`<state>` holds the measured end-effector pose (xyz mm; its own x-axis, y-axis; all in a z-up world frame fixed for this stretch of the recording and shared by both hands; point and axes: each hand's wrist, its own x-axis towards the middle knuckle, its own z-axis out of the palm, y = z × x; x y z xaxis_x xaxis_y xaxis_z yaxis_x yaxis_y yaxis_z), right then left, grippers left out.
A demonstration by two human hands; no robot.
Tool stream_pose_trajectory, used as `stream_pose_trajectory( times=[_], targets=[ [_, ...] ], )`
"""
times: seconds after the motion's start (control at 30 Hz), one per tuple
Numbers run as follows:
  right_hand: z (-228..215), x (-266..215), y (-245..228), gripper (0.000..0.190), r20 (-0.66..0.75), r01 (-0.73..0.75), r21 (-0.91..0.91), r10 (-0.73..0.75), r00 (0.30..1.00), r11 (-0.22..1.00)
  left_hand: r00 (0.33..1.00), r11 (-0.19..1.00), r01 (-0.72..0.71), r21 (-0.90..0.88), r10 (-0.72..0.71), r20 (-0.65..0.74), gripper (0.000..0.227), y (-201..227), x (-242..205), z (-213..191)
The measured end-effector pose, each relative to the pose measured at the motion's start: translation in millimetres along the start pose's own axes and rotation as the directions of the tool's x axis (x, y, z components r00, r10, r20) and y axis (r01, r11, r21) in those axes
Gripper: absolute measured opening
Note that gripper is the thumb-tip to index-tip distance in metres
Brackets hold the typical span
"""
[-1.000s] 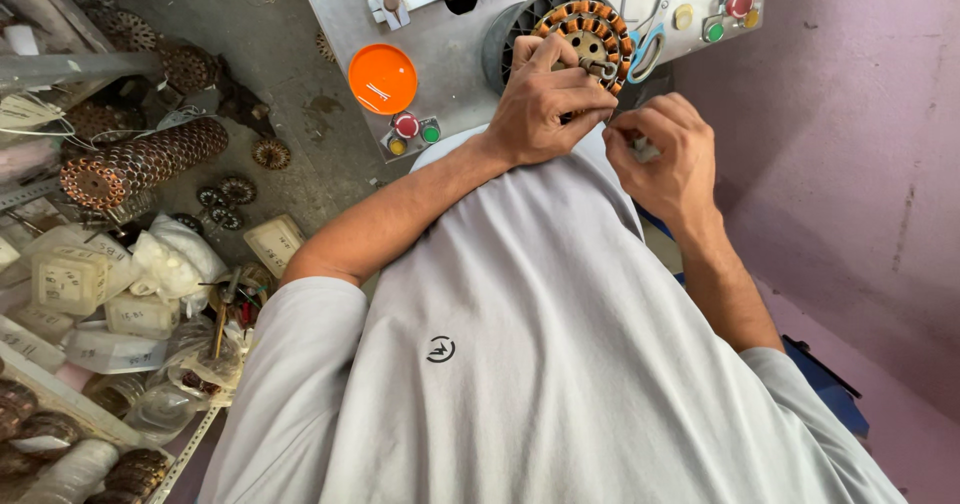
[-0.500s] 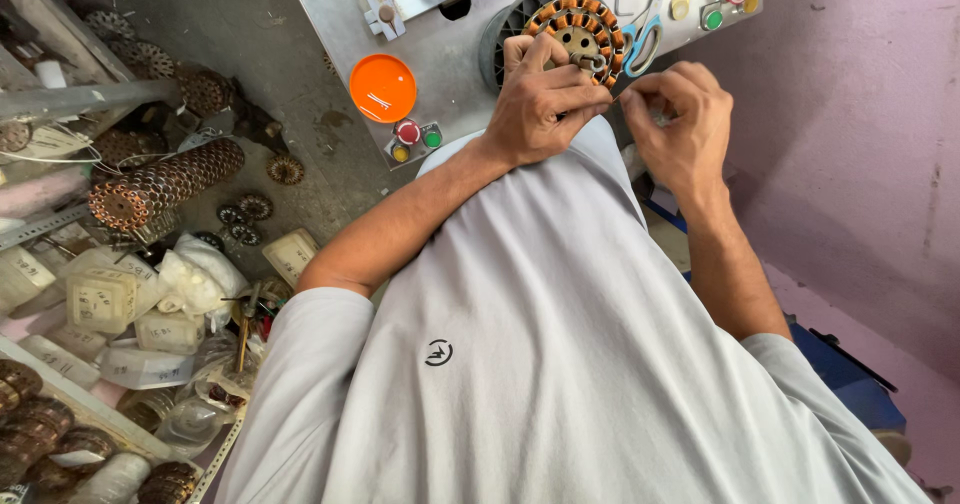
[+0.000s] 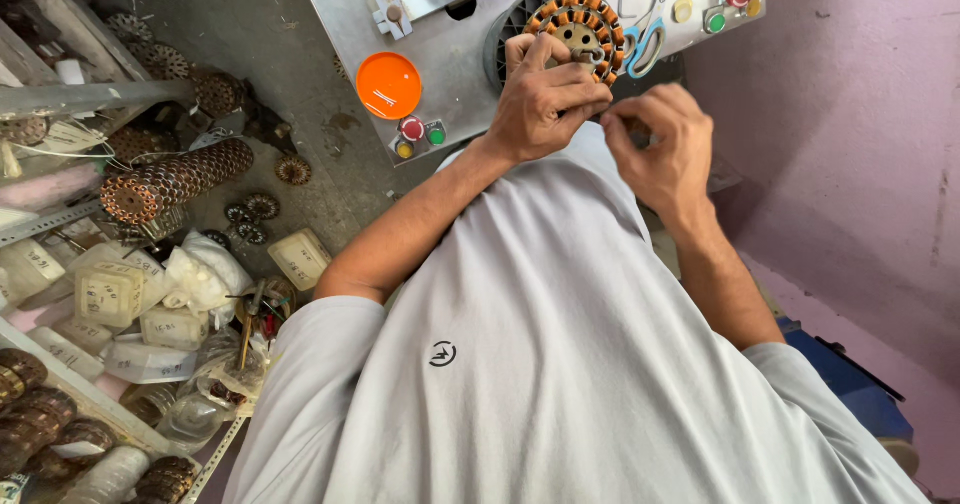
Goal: The person assembles a circular electrical component by inserting small white pins into slots on a copper-wound rotor. They use a pair of scissors to cut the pins to the correct length and then press them into place. The person handles the rotor and pins throughout the process.
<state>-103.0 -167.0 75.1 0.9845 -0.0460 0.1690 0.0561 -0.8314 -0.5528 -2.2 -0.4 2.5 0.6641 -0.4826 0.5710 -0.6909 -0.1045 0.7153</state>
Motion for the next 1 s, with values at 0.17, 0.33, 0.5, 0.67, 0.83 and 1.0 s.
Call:
stream_pose_trajectory(
  times=[0.17, 0.33, 0.5, 0.67, 0.83, 1.0],
  targets=[
    [-23, 7, 34, 0.005, -0.117, -0.121, 0.039, 0.125, 0.985, 0.992, 0.998, 1.000, 0.029, 0.010, -0.029, -0.061, 0.010, 1, -2, 1],
    [-48, 12, 50, 0.012, -0.215, 0.001, 0.107, 0.022, 0.976, 0.994, 0.980, 0.995, 0.058, 0.083, -0.041, -0.195, 0.025, 5, -13, 0],
    [-31, 42, 33, 0.010, -0.084, 0.170, 0.268, -0.153, 0.985, 0.948, 0.935, 0.946, 0.257, 0.198, -0.191, -0.299, 0.040, 5, -21, -1],
    [-12, 74, 1, 0.035, 0.108, 0.288, 0.235, -0.319, 0.942, 0.929, 0.795, 0.848, 0.486, 0.210, -0.329, -0.509, 0.067, 14, -16, -4],
    [-2, 100, 13, 0.017, 0.203, 0.451, 0.164, -0.478, 0.855, 0.877, 0.716, 0.718, 0.659, 0.223, -0.508, -0.480, 0.048, 31, -21, 1],
    [-1, 106, 42, 0.012, 0.269, 0.407, 0.343, -0.504, 0.821, 0.847, 0.669, 0.785, 0.618, 0.032, -0.504, -0.547, 0.047, 60, -46, 6]
  ],
)
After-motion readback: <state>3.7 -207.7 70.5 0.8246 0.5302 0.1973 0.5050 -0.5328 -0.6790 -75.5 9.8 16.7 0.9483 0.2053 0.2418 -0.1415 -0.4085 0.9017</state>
